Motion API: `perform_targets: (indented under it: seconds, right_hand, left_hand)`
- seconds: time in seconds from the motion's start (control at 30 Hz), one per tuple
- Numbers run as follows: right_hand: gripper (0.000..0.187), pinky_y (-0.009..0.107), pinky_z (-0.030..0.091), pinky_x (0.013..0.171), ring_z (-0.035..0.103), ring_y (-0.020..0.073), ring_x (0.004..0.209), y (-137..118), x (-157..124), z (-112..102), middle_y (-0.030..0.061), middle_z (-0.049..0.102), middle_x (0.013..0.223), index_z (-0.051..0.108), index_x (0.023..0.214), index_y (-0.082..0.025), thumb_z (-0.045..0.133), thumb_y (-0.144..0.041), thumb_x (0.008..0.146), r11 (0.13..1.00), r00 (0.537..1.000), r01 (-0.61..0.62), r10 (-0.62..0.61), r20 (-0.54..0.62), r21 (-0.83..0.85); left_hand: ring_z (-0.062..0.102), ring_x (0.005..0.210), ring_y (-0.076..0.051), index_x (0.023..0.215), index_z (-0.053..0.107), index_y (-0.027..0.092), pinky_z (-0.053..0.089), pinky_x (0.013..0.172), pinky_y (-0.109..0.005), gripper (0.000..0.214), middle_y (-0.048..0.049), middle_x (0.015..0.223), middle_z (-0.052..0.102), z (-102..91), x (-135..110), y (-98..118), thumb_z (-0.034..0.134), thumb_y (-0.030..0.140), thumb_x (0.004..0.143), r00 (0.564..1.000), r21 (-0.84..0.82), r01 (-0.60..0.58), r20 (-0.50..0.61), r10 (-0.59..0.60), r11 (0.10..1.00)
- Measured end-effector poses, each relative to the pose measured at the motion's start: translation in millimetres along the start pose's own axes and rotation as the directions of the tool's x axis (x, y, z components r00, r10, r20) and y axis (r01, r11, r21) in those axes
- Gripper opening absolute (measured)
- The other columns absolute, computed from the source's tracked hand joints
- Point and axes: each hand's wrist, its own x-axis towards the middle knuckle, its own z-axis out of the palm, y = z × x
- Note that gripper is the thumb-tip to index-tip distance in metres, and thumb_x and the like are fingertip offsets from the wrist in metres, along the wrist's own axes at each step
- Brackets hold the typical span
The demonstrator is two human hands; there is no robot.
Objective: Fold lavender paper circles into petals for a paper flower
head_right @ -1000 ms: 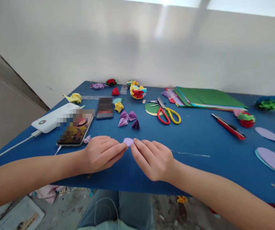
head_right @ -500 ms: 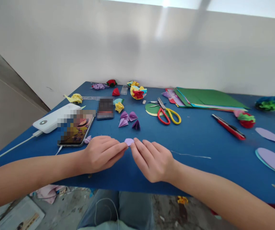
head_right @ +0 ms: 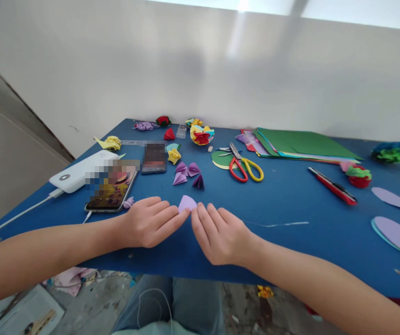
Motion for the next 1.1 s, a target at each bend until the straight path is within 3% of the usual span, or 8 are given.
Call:
perform_targets:
  seconds: [0.27, 0.53, 0.77, 1.1]
  right_hand:
    - [0.027, 0.034, 0.047, 0.062, 0.065, 0.0250, 0.080, -2.0, 0.7, 1.1, 0.0186, 0.067, 0.092, 0.059, 0.098, 0.000, 0.039, -0.009, 0.082, 1.000, 1.000, 0.022, -0.022, 0.016, -0.004]
    - [0.027, 0.034, 0.047, 0.063, 0.064, 0.0258, 0.082, -0.4, 0.8, 0.6, 0.0178, 0.067, 0.093, 0.061, 0.098, -0.001, 0.040, -0.010, 0.083, 1.000, 0.999, 0.024, -0.024, 0.024, -0.007]
    - [0.028, 0.034, 0.046, 0.063, 0.062, 0.0253, 0.085, 3.5, -0.5, -0.9, 0.0152, 0.063, 0.106, 0.059, 0.106, -0.006, 0.045, -0.016, 0.084, 1.000, 0.997, 0.012, -0.012, 0.074, -0.001]
    - [0.025, 0.035, 0.047, 0.065, 0.063, 0.0238, 0.083, 2.0, -0.7, -1.4, 0.0164, 0.066, 0.099, 0.062, 0.099, -0.006, 0.043, -0.013, 0.084, 0.999, 1.000, 0.006, -0.007, 0.008, 0.051]
  left_hand:
    - [0.049, 0.049, -0.011, 0.096, 0.057, 0.008, 0.033, 0.043, -0.026, 0.017, -0.0012, 0.065, 0.056, -0.3, 0.9, 0.0, 0.051, 0.019, 0.084, 0.998, 0.094, -0.054, 0.016, 0.053, 0.994]
    - [0.055, 0.056, -0.013, 0.098, 0.056, 0.002, 0.038, 0.045, -0.027, 0.022, -0.0063, 0.071, 0.060, 0.1, -0.3, 1.7, 0.045, 0.017, 0.086, 0.995, 0.013, -0.094, 0.028, 0.093, 0.995]
    - [0.053, 0.053, -0.011, 0.098, 0.054, 0.005, 0.039, 0.047, -0.026, 0.017, -0.0025, 0.068, 0.061, 1.2, -0.7, 1.3, 0.049, 0.014, 0.084, 1.000, -0.084, 0.027, -0.013, -0.028, 0.996]
    - [0.052, 0.053, -0.010, 0.094, 0.055, 0.008, 0.038, 0.048, -0.024, 0.014, -0.0014, 0.065, 0.060, 3.8, -2.1, 10.1, 0.049, 0.016, 0.085, 0.992, -0.150, 0.118, -0.019, -0.122, 0.982]
